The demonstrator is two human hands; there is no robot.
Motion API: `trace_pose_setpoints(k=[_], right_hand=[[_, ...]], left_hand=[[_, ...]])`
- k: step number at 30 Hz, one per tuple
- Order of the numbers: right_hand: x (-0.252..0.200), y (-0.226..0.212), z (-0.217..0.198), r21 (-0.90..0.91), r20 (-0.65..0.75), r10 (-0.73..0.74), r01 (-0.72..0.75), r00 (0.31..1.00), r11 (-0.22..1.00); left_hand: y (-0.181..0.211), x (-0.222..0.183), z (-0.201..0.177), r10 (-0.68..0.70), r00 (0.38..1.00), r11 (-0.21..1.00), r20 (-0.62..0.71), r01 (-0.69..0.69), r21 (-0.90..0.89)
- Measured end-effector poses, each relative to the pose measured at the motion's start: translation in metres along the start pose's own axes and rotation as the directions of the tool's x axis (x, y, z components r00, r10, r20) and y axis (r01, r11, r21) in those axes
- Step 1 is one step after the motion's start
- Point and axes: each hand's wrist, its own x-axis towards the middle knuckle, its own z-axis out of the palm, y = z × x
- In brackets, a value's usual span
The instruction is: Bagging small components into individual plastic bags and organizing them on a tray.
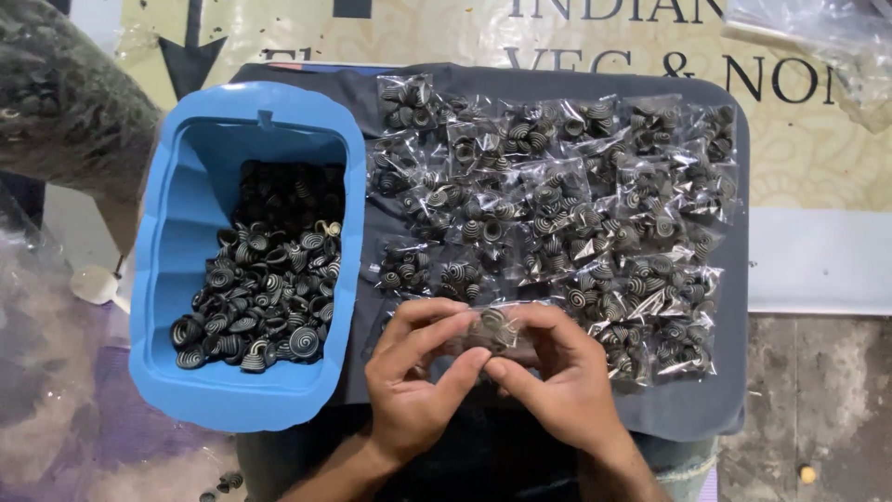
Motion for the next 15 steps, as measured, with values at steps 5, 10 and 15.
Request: trace_pose_setpoints(k=[5,10,15], right_hand=[[-0.004,0.02,0.015,0.192,0.011,-0.14,0.135,0.99,0.972],[-0.005,0.018,0.021,0.153,-0.063,-0.206,0.214,0.976,0.965],[-0.001,0.007,-0.011,-0.168,-0.237,-0.427,0.396,0.872,0.903]], left_hand=[[-0.015,-0.016,0.005,0.106,0.991,0.991,-0.083,-0.113,-0.079],[-0.008,-0.019,0.013,0.167,0.986,0.985,0.004,-0.167,-0.043],[0.0,-0.016,0.013,0.219,0.975,0.975,-0.024,-0.218,0.04]])
